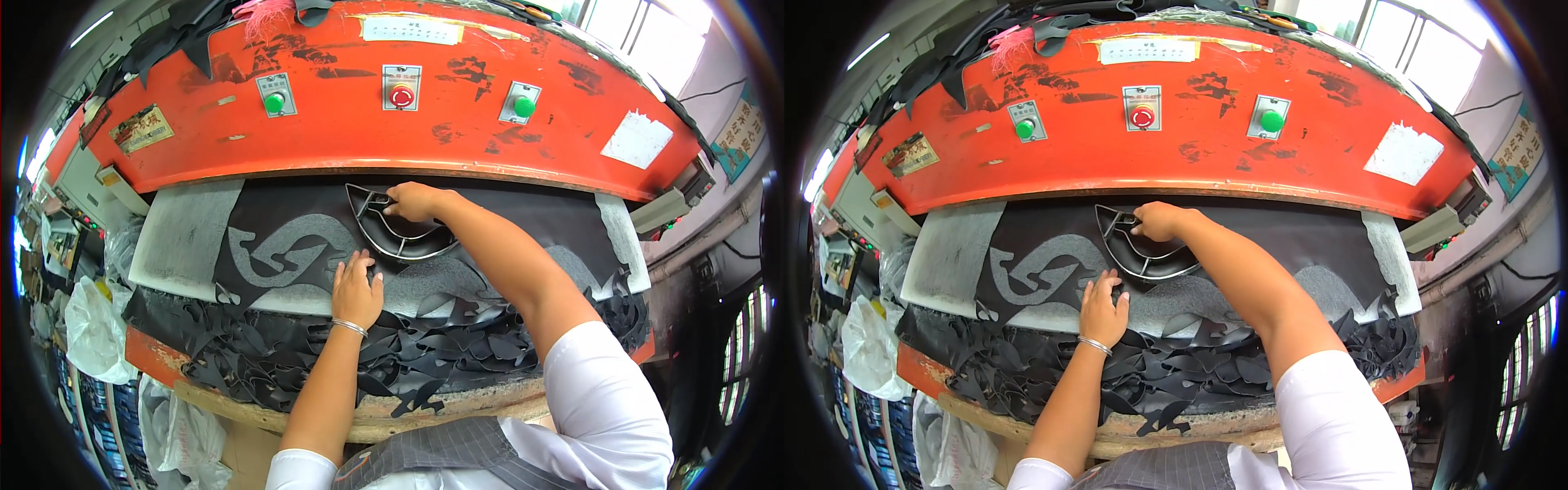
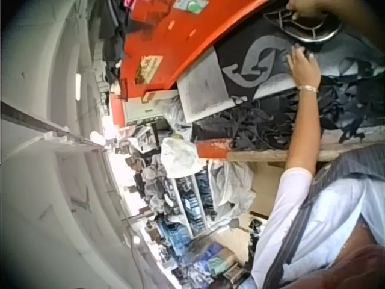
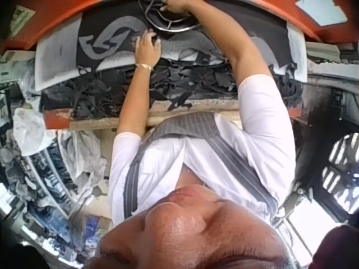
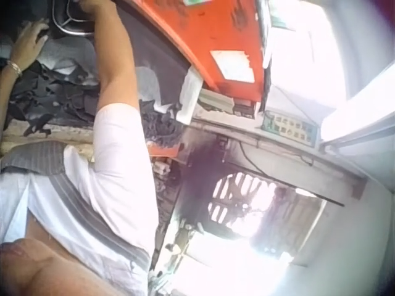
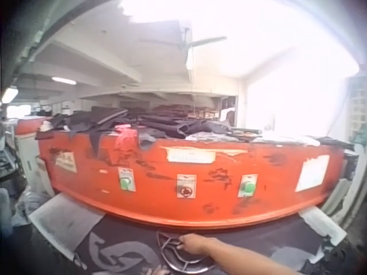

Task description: Operating a hydraulic press with a metal cutting die to stamp out shoe components from leather sheets.

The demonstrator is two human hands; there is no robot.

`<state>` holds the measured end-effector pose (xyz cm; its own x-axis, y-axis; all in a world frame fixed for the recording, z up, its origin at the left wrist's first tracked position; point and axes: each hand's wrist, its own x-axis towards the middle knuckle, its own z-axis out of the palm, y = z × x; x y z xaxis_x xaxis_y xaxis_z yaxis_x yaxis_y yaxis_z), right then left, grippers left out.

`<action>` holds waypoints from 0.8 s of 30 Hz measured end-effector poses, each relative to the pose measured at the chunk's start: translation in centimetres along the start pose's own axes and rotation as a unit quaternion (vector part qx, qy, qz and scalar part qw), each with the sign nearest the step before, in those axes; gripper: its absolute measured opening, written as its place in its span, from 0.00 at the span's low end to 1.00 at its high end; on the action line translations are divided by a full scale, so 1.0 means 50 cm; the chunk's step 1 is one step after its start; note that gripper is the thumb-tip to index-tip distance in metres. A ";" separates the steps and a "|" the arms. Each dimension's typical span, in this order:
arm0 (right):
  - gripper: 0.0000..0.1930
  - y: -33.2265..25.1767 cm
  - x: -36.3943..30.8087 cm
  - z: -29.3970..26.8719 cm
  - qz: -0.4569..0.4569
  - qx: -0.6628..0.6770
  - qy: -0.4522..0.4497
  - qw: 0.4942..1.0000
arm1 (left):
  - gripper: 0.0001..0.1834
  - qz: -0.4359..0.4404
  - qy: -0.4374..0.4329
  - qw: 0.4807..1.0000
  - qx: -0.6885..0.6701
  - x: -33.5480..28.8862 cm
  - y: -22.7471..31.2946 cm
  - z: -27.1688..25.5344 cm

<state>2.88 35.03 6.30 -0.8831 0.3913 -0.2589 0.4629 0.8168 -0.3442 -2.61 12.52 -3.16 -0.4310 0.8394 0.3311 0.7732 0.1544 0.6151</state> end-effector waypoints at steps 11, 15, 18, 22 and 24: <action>0.22 0.044 -0.028 0.073 -0.089 -0.060 0.303 0.947 | 0.16 0.003 0.009 1.000 -0.006 0.011 -0.002 0.009; 0.31 0.048 -0.161 0.142 0.063 0.032 0.386 0.920 | 0.16 -0.004 0.002 1.000 -0.001 0.013 -0.008 -0.007; 0.34 0.032 -0.234 0.191 0.146 0.058 0.341 0.927 | 0.16 -0.007 0.004 1.000 -0.002 0.018 -0.003 0.005; 0.29 0.026 -0.210 0.211 0.151 0.074 0.347 0.923 | 0.16 -0.014 -0.012 0.999 -0.028 0.029 -0.008 0.002; 0.28 0.026 -0.207 0.209 0.152 0.060 0.342 0.926 | 0.16 -0.019 -0.013 0.999 -0.035 0.027 -0.011 0.001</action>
<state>13.40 27.61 -0.89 -0.5346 0.8050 0.2573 0.6666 0.5888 -0.4571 -3.58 13.61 -3.07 -0.4473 0.8466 0.2885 0.7213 0.1507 0.6761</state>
